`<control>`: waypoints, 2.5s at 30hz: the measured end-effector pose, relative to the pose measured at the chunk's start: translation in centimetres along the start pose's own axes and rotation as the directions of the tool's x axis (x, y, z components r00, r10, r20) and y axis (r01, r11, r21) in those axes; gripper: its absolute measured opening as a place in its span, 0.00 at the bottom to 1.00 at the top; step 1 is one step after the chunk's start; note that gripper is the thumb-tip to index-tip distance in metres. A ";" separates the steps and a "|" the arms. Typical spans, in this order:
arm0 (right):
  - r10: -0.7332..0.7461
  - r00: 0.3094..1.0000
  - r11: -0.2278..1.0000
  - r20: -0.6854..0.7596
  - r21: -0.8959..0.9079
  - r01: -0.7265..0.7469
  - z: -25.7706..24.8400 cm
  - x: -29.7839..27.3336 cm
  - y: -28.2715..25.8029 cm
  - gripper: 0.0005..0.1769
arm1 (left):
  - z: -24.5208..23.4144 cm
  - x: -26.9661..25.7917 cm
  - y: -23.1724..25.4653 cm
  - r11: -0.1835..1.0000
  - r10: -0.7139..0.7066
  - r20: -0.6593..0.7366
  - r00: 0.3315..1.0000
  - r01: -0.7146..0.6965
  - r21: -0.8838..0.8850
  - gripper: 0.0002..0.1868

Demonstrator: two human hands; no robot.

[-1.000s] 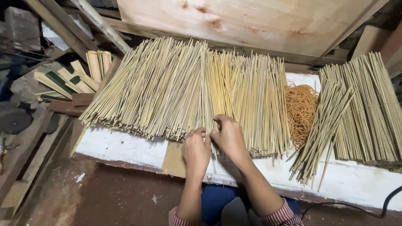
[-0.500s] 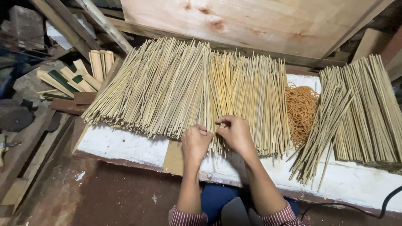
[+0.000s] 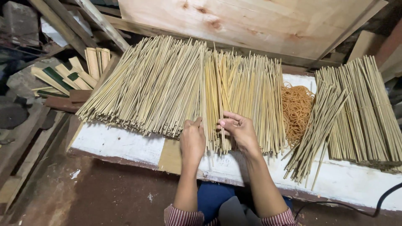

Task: Sorting and inspecting thin wooden sticks to prepare them for bundling on a low work surface.

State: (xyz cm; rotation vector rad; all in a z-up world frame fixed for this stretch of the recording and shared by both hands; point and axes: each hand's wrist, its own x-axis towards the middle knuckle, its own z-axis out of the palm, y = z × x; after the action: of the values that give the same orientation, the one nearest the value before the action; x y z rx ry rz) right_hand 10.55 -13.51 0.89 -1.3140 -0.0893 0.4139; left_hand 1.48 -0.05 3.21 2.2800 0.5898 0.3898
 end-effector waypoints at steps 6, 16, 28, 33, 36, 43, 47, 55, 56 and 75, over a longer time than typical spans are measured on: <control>-0.017 0.998 0.999 -0.061 0.050 0.020 -2.0 -1.5 -0.5 0.32 | 0.5 -2.4 4.8 0.983 0.065 -0.068 0.996 -0.075 -0.165 0.14; -0.230 0.864 0.963 -0.448 -0.230 0.137 -18.4 -7.7 0.5 0.24 | 13.9 -7.5 10.1 0.785 0.439 0.249 0.863 -0.233 -0.574 0.17; -0.522 0.719 0.483 -0.459 -0.854 -0.194 -18.6 -7.7 -1.0 0.31 | 11.1 -9.2 10.7 0.821 0.549 0.362 0.754 -0.406 -0.401 0.17; -0.537 0.836 0.536 -0.117 -0.812 0.231 -9.9 -5.5 -1.0 0.10 | 4.9 -5.6 5.6 0.904 0.295 -0.126 0.947 -0.319 -0.286 0.07; -0.435 0.900 0.543 0.035 -0.787 0.293 -4.2 -3.3 0.8 0.09 | 1.5 -3.2 2.2 0.983 -0.002 -0.172 0.985 -0.029 -0.179 0.09; -0.242 0.966 0.508 0.089 -0.837 0.204 2.8 -2.7 0.7 0.14 | 1.5 -1.2 -4.3 0.997 -0.073 -0.157 0.985 0.078 0.026 0.10; -0.182 0.983 0.618 0.039 -0.773 0.145 2.1 -2.2 0.5 0.11 | 3.3 0.2 -5.2 0.991 -0.053 -0.161 0.985 0.072 0.115 0.10; -0.006 1.000 0.987 0.027 -0.160 0.010 0.2 -2.3 0.5 0.22 | 5.0 1.9 -6.0 0.975 -0.060 -0.114 0.992 0.083 0.206 0.08; -0.013 1.000 0.997 0.026 -0.077 0.015 0.2 -2.3 0.7 0.24 | 4.8 1.9 -6.0 0.982 -0.069 -0.105 0.992 0.086 0.170 0.08; -0.078 0.989 0.995 -0.128 -0.066 0.070 -2.2 -6.1 -1.9 0.25 | 2.0 -4.4 3.5 0.847 0.114 0.082 0.990 -0.054 -0.529 0.10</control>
State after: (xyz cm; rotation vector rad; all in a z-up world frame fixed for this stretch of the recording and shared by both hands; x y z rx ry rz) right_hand 6.09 -18.02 3.12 -1.3901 -0.0412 0.2634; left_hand -0.38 -5.69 3.92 1.7835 0.2771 0.4061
